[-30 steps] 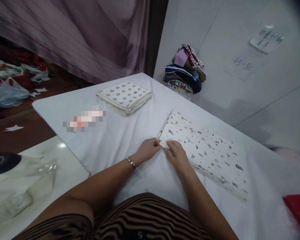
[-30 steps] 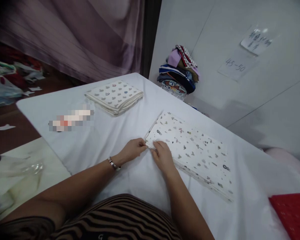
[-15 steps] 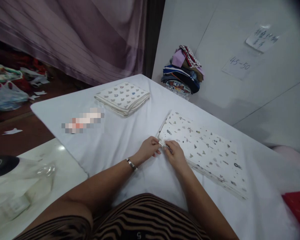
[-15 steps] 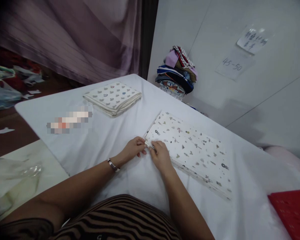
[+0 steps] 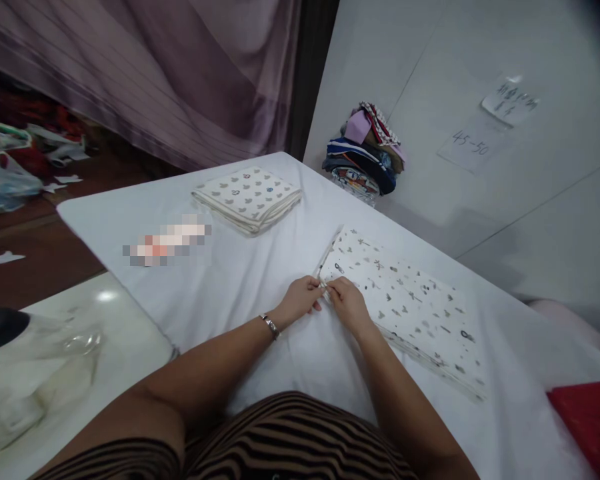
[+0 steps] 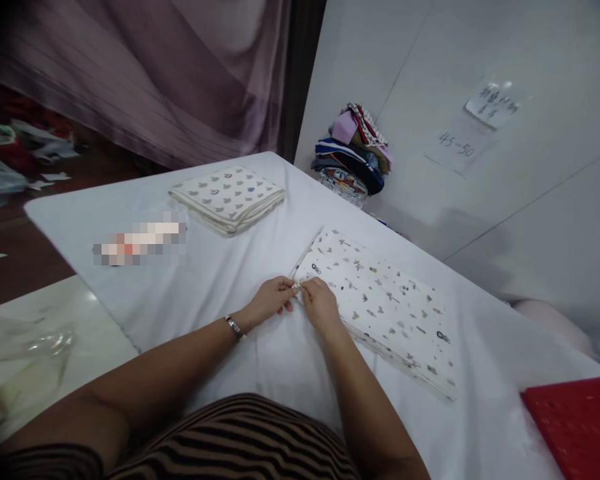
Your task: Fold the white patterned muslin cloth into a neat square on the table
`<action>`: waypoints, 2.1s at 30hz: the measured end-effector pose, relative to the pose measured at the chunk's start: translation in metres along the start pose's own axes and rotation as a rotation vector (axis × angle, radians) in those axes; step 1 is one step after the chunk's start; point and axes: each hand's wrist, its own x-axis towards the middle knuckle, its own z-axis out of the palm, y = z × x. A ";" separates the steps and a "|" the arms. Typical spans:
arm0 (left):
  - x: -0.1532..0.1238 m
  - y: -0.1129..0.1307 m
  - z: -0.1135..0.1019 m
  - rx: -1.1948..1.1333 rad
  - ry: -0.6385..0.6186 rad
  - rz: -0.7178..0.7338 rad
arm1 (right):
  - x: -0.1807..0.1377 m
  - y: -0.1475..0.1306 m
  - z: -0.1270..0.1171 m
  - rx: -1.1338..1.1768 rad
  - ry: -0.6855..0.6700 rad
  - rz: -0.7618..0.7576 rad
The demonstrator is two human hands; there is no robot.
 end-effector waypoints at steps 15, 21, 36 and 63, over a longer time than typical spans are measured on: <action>-0.002 -0.002 -0.001 0.007 0.045 0.075 | -0.008 -0.017 -0.009 -0.211 -0.003 -0.138; -0.005 -0.003 -0.005 0.201 0.055 0.242 | -0.006 -0.011 -0.005 -0.102 -0.004 -0.076; -0.002 0.002 -0.005 -0.043 0.057 0.094 | -0.004 -0.011 -0.016 -0.320 -0.030 -0.181; -0.001 -0.002 -0.011 -0.031 0.074 0.213 | -0.002 -0.013 -0.007 -0.033 0.088 -0.028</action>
